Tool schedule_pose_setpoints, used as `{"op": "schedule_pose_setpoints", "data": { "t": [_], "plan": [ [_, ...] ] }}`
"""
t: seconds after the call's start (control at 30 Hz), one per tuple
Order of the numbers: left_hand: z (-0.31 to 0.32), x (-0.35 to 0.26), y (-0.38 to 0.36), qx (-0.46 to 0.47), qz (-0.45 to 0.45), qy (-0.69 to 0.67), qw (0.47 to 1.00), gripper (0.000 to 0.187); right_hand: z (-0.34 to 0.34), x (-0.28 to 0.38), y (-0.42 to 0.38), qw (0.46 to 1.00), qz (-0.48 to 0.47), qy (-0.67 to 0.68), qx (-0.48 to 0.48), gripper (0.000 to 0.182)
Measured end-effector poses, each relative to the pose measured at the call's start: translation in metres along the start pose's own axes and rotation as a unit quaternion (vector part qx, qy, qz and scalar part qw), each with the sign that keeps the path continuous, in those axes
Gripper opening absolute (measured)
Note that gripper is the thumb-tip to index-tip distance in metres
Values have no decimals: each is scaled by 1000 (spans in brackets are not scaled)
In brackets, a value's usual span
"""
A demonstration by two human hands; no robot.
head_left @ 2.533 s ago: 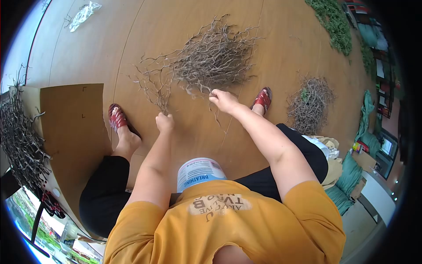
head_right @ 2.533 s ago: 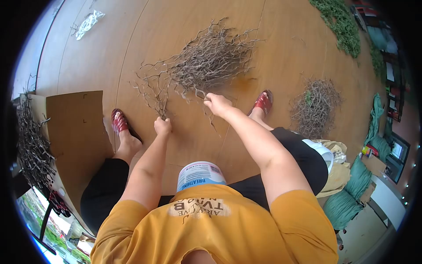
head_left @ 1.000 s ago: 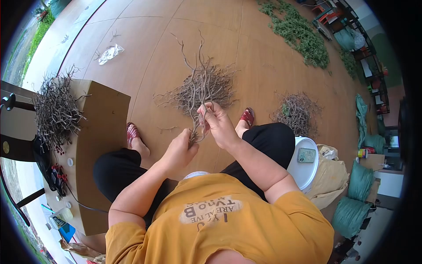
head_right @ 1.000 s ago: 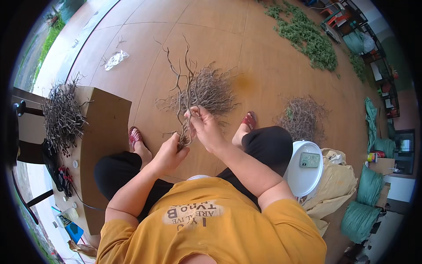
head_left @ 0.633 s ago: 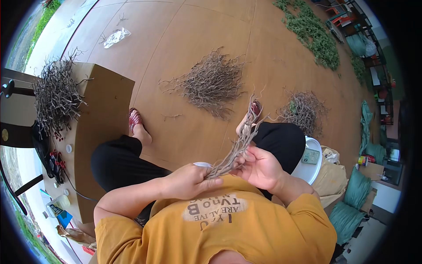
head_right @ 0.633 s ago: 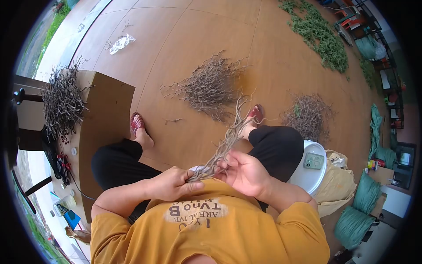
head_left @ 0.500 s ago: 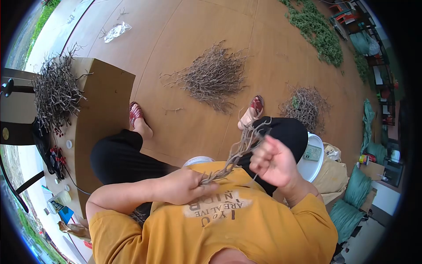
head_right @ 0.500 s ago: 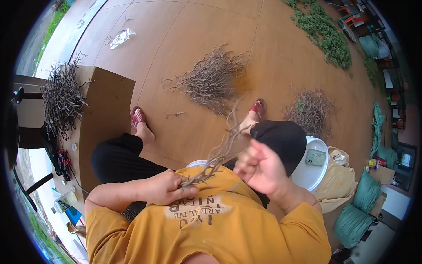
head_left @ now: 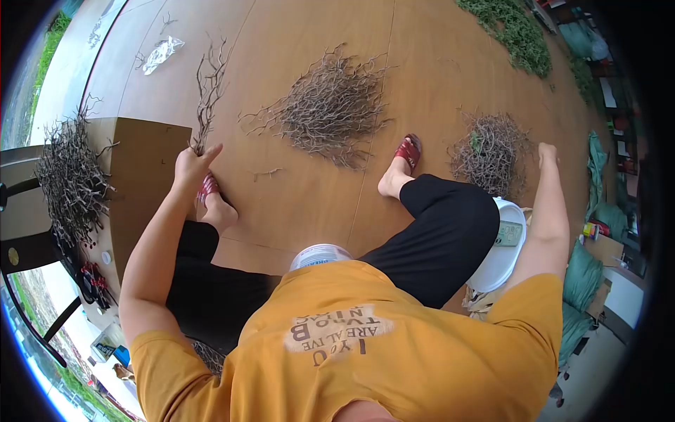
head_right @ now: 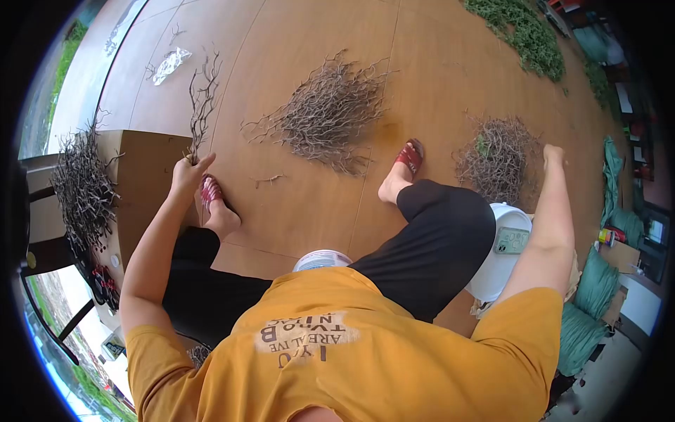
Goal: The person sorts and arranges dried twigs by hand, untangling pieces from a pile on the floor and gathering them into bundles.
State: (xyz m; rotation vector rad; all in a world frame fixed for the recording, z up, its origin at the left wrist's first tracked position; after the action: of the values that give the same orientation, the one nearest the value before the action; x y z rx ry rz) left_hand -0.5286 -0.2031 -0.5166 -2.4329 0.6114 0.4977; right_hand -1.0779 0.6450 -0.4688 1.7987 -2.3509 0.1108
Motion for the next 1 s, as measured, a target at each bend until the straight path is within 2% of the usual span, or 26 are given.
{"op": "schedule_pose_setpoints", "data": {
  "t": [0.03, 0.07, 0.1, 0.13, 0.17, 0.2, 0.23, 0.3, 0.33, 0.37, 0.4, 0.47, 0.5, 0.57, 0.67, 0.7, 0.77, 0.87, 0.9, 0.97, 1.0],
  "plan": [
    [18, 6, 20, 1, -46, -4, 999, 46, 9, 56, -33, 998, 27, 17, 52, 51],
    [40, 11, 38, 4, -91, -9, 996, 50, 45, 88, -16, 994, -90, 60, 5, 45],
    [65, 14, 55, -4, -110, -64, 992, 51, 61, 172, -56, 963, -263, -8, 60, 39],
    [92, 19, 70, -11, -130, -116, 985, 51, 81, 235, -109, 941, -306, 60, 132, 32],
    [110, 21, 79, -19, -150, -166, 974, 52, 107, 291, -158, 907, -376, 54, 181, 27],
    [127, 14, 78, -18, -176, -207, 962, 54, 149, 331, -202, 871, -409, 9, 271, 25],
    [145, 9, 77, -17, -203, -246, 948, 55, 176, 357, -251, 855, -411, 39, 314, 24],
    [191, 21, 84, 1, -233, -323, 917, 55, 241, 396, -346, 798, -430, 9, 423, 27],
    [209, 24, 82, 4, -241, -367, 898, 54, 282, 404, -384, 774, -465, 37, 429, 27],
    [220, 27, 79, 6, -248, -411, 877, 53, 296, 412, -422, 771, -447, 16, 454, 29],
    [229, 28, 74, 24, -258, -451, 854, 50, 328, 411, -446, 795, -405, -4, 452, 36],
    [235, 37, 68, 30, -270, -465, 842, 49, 364, 414, -483, 819, -420, -43, 388, 55],
    [237, 42, 66, 32, -276, -473, 836, 49, 369, 413, -489, 843, -402, -52, 354, 53],
    [226, 47, 77, 22, -246, -463, 851, 49, 386, 404, -493, 849, -370, -63, 372, 40],
    [191, 43, 91, -15, -194, -437, 878, 51, 346, 429, -488, 816, -461, 27, 347, 27],
    [177, 36, 96, -28, -182, -448, 875, 50, 321, 442, -474, 820, -491, 105, 274, 21],
    [155, 20, 108, -34, -127, -481, 867, 48, 264, 457, -465, 756, -553, 179, 302, 22],
    [122, -15, 100, 7, -119, -426, 897, 44, 207, 455, -456, 724, -548, 63, 413, 26],
    [108, -29, 93, 12, -105, -418, 902, 43, 180, 460, -445, 735, -553, 86, 382, 29],
    [79, -56, 78, 17, -76, -400, 913, 40, 137, 461, -448, 695, -541, 103, 462, 29],
    [68, -70, 70, 50, -49, -379, 923, 37, 114, 461, -452, 681, -556, 110, 465, 28]
  ]
}}
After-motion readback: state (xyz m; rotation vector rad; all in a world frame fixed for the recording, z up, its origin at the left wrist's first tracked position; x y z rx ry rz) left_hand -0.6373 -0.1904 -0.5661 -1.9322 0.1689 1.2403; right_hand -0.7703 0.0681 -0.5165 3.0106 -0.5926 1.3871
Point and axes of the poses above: each hand's wrist, its own y-axis towards the middle knuckle, its own z-axis out of the palm, x = y × z, the point moved 10 cm from there along y, towards the middle knuckle, and after that the axes turned 6 degrees about -z, right-handed, at the moved point
